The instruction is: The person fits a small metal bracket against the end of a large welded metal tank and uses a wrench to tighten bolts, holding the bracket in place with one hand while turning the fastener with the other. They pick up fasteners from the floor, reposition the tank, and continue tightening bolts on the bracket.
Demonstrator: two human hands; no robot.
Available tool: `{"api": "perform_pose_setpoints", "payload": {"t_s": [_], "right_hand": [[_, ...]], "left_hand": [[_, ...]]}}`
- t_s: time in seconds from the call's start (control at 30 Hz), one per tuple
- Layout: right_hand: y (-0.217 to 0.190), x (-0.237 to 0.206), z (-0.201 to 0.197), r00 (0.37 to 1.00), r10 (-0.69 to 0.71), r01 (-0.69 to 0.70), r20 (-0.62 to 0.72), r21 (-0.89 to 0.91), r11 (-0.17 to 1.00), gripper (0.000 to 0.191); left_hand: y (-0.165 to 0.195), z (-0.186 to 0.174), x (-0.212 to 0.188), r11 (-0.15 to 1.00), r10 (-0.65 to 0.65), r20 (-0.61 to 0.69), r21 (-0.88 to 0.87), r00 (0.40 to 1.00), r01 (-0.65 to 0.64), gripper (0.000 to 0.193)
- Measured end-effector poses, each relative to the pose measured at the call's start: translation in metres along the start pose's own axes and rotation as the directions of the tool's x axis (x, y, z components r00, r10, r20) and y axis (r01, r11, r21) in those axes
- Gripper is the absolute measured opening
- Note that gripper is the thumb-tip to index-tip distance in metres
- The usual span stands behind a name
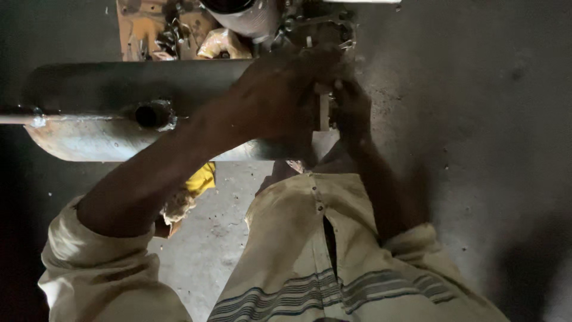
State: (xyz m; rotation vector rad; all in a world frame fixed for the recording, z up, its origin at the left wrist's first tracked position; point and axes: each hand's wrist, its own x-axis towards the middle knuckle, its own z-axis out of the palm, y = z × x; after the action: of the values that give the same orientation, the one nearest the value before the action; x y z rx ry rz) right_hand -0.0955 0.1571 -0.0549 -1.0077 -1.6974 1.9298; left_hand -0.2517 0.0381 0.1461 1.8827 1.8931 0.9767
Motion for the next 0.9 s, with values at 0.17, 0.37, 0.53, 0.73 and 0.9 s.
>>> {"api": "perform_pose_setpoints", "payload": {"t_s": [0.17, 0.37, 0.53, 0.73, 0.9], "right_hand": [[-0.020, -0.087, -0.020, 0.992, -0.118, 0.127, 0.047, -0.362, 0.924, 0.038], [-0.069, -0.132, -0.029, 0.880, -0.441, 0.446, 0.179, -0.635, 0.631, 0.037], [-0.130, -0.117, -0.021, 0.824, -0.472, 0.507, 0.313, -0.778, 0.371, 0.015], [-0.167, -0.049, -0.004, 0.344, -0.892, 0.864, 0.294, -0.470, 0.178, 0.021], [-0.168, 0.012, 0.017, 0.495, -0.847, 0.831, 0.196, -0.393, 0.394, 0.025]], "left_hand": [[0.004, 0.006, 0.001, 0.969, 0.216, 0.031, 0.113, 0.976, -0.218, 0.041], [0.004, 0.007, 0.005, 0.958, 0.124, 0.107, 0.245, 0.987, -0.147, 0.074], [-0.006, 0.001, 0.019, 0.994, 0.032, 0.286, 0.091, 0.958, -0.061, 0.077], [-0.013, -0.006, 0.027, 0.992, -0.051, 0.396, -0.085, 0.917, 0.092, 0.054], [-0.012, -0.006, 0.028, 0.997, -0.071, 0.400, -0.010, 0.914, 0.082, 0.032]]}}
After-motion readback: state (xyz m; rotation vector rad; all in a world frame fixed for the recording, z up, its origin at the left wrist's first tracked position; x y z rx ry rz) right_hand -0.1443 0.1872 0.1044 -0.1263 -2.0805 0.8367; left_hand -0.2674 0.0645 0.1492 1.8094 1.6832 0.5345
